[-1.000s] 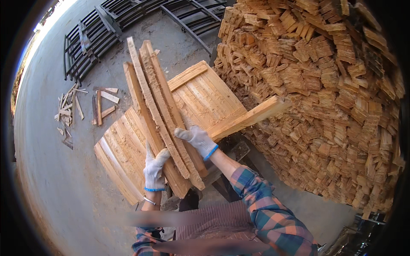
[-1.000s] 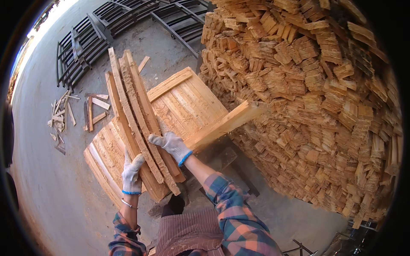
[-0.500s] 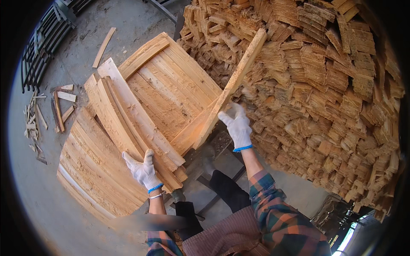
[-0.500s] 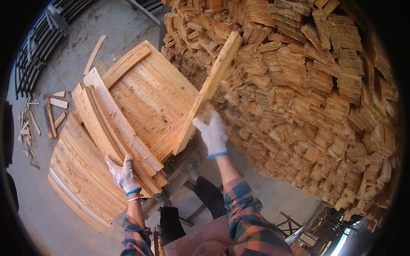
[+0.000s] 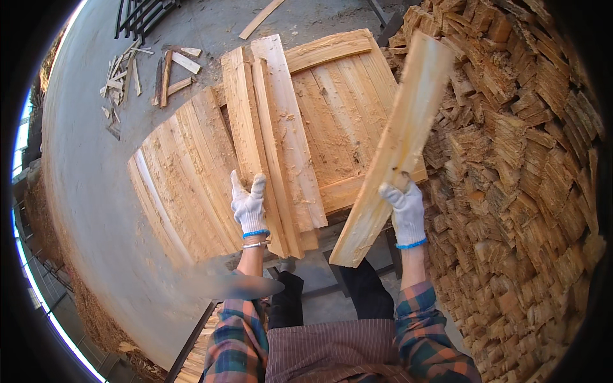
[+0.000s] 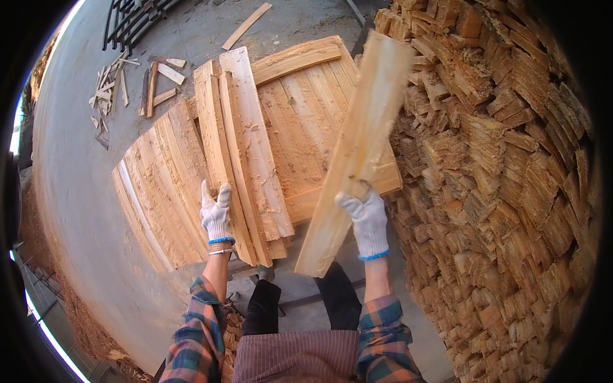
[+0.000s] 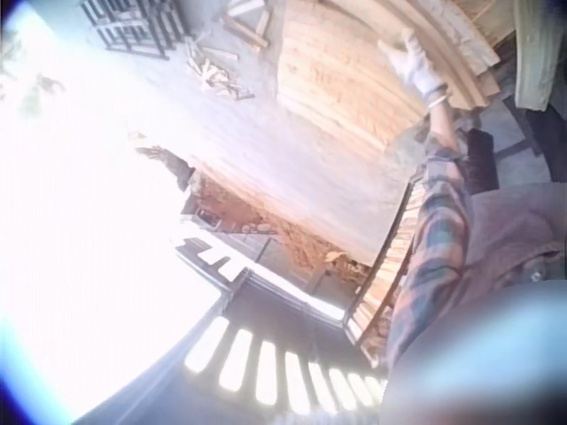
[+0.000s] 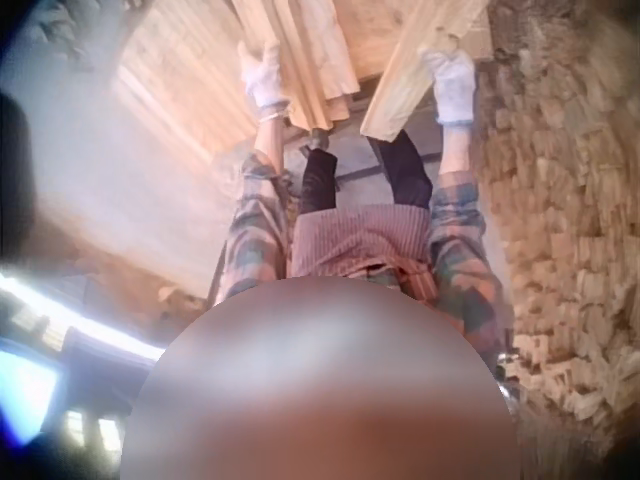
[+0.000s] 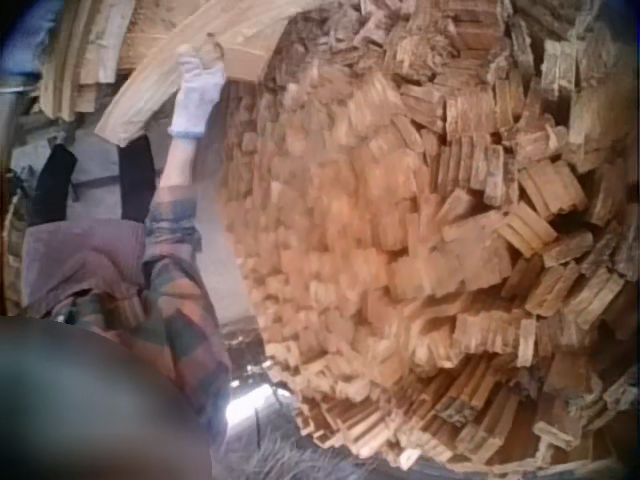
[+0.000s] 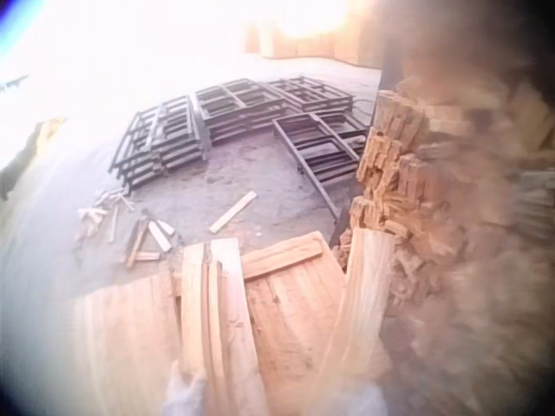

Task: The person repeatedly picks up wooden planks from a large pile and places them onto a wooden pallet. They arrange the planks in layers, alternating orientation to build a stable stack. The person wears gloves and works in a covered warehouse area with a concrete floor.

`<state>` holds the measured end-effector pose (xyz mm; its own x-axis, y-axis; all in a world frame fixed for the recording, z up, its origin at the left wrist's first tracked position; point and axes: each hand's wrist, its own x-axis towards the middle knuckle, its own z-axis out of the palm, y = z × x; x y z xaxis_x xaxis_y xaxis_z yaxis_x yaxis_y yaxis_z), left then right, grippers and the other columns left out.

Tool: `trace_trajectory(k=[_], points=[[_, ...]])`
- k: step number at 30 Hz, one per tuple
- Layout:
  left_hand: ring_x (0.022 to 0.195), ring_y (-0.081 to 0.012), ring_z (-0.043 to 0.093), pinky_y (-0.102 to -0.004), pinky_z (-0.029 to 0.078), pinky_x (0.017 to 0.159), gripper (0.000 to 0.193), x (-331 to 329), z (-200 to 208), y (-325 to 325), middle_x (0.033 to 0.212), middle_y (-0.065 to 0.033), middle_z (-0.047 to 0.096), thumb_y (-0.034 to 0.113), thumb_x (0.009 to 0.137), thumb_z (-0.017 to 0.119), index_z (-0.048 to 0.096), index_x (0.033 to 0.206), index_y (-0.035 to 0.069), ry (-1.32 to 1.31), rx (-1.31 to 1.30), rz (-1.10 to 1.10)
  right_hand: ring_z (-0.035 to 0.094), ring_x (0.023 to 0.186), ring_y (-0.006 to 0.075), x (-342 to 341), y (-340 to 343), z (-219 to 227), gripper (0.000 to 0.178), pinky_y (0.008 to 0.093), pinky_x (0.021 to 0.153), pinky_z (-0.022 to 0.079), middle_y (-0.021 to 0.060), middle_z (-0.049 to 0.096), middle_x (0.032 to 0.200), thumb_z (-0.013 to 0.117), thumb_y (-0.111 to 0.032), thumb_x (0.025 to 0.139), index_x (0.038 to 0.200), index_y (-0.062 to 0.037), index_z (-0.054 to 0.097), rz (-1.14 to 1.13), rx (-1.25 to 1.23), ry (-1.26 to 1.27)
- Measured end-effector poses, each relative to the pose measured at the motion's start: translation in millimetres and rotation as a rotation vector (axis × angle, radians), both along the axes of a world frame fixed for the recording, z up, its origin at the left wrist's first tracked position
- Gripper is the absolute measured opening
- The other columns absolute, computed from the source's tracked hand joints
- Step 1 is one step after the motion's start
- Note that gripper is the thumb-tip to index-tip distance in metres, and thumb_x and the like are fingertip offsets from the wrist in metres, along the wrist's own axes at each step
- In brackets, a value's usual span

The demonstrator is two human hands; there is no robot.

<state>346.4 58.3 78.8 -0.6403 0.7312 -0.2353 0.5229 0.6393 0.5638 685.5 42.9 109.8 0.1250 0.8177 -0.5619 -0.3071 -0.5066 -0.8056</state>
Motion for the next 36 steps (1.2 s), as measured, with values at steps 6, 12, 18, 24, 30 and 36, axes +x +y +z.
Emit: trace_trajectory(k=[6,12,18,24,30,36], points=[[0.061,-0.0138,0.054,-0.0323,0.047,0.058,0.093,-5.5,-19.6,16.9,0.072,-0.0067,0.063,0.065,0.076,0.074,0.05,0.144,0.007,-0.074,-0.049,-0.021,0.064,0.107,0.0237,-129.9,120.8,-46.1,0.071,0.0351,0.09,0.052,0.0149,0.066,0.123,0.073,-0.045,0.087,0.139,-0.0012,0.051,0.545,0.089,-0.656],[0.07,-0.0108,0.059,-0.0272,0.048,0.063,0.095,-19.7,-11.3,22.3,0.079,-0.0033,0.067,0.063,0.078,0.075,0.049,0.142,-0.002,-0.336,-0.105,0.1,0.061,0.116,0.022,-152.2,110.6,-79.5,0.045,0.0309,0.102,0.048,0.0179,0.064,0.124,0.053,-0.014,0.1,0.141,-0.0009,0.043,0.337,0.016,0.131],[0.101,-0.014,0.06,-0.0257,0.047,0.085,0.069,10.7,-21.2,20.3,0.119,-0.0053,0.064,0.043,0.092,0.07,0.05,0.142,-0.001,-0.679,-0.094,0.123,0.067,0.1,0.0155,-105.4,127.4,-72.5,0.062,0.0255,0.094,0.052,0.0115,0.069,0.115,0.07,-0.02,0.092,0.141,0.0065,0.042,0.508,0.095,0.404],[0.126,-0.0155,0.053,-0.025,0.039,0.107,0.068,13.6,-25.9,47.2,0.141,-0.0106,0.055,0.039,0.096,0.065,0.044,0.144,-0.004,-0.919,0.057,0.12,0.063,0.095,0.0136,-112.0,125.5,-55.5,0.074,0.0279,0.088,0.052,0.0088,0.067,0.11,0.079,-0.037,0.084,0.138,0.002,0.048,0.595,0.005,-0.024],[0.128,-0.014,0.051,-0.0261,0.041,0.107,0.064,-6.6,-46.2,64.9,0.142,-0.0067,0.053,0.04,0.099,0.059,0.043,0.146,0.0,-1.049,0.206,0.187,0.064,0.091,0.0125,-120.6,138.9,-88.9,0.059,0.0263,0.085,0.052,0.0075,0.067,0.108,0.069,-0.026,0.092,0.138,0.0046,0.047,0.471,-0.016,0.468],[0.121,-0.0204,0.057,-0.0348,0.051,0.101,0.061,9.3,-9.3,37.4,0.14,-0.0097,0.054,0.043,0.1,0.057,0.045,0.144,0.003,-1.086,0.253,0.204,0.066,0.094,0.0173,-109.5,116.5,-54.9,0.071,0.0268,0.086,0.054,0.0154,0.067,0.11,0.061,-0.01,0.094,0.15,0.0059,0.021,0.546,0.122,0.458]])
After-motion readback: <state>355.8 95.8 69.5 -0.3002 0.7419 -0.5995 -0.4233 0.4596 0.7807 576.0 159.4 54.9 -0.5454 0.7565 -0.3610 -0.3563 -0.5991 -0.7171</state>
